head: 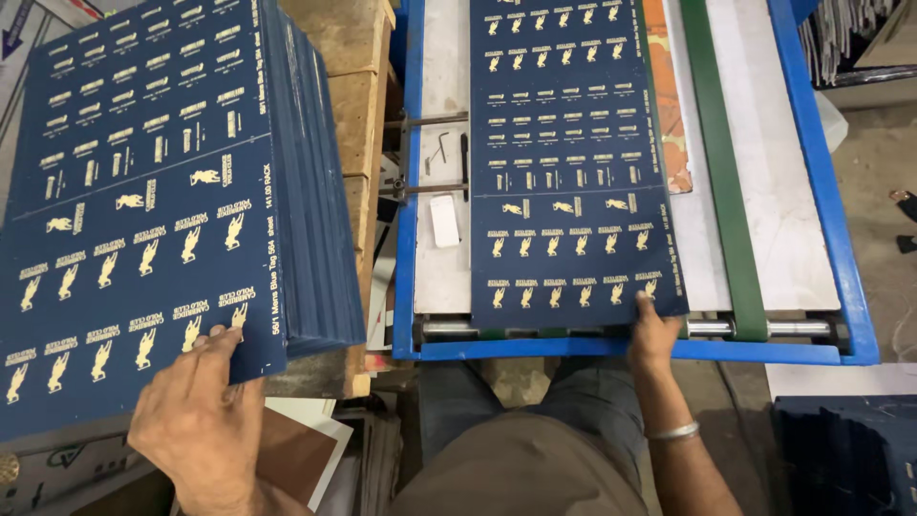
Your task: The person repeatedly picks up blue printed sheets from a stack on the left and places them onto a conveyor belt on the right. The sheets feature a repeating pattern of a rabbit logo and text. The person handles the sheets one by one, feeding them into the machine continuously.
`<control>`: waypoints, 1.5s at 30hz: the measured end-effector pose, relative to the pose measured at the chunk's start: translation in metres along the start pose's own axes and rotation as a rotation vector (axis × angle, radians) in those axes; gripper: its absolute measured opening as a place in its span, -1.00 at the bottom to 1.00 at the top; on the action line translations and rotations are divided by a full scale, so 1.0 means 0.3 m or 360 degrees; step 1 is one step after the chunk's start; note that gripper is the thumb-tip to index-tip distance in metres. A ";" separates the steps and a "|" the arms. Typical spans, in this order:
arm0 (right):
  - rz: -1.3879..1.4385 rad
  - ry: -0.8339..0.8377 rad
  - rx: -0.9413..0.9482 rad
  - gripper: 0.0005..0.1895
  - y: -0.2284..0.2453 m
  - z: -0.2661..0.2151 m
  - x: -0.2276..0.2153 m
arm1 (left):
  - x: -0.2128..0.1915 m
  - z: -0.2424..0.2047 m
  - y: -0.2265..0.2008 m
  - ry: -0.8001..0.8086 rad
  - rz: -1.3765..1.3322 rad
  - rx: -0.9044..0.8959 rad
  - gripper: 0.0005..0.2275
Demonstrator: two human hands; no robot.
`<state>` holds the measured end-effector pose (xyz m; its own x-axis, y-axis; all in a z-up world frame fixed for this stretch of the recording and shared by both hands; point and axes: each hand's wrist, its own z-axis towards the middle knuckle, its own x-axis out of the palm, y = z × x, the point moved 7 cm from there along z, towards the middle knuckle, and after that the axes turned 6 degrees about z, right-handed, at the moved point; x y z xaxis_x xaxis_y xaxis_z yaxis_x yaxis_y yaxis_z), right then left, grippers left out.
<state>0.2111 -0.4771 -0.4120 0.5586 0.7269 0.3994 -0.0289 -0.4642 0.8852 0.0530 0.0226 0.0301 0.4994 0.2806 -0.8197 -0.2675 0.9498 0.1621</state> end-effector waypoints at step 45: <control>0.0333 0.0608 0.0606 -0.70 0.329 -0.332 0.617 | -0.152 0.010 -0.316 0.0266 -0.0361 0.0572 -0.48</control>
<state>0.2293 -0.3380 -0.2269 0.2320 0.6984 0.6771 0.2333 -0.7157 0.6583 0.0582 -0.0799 0.0538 0.3648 0.0616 -0.9291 0.1512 0.9806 0.1244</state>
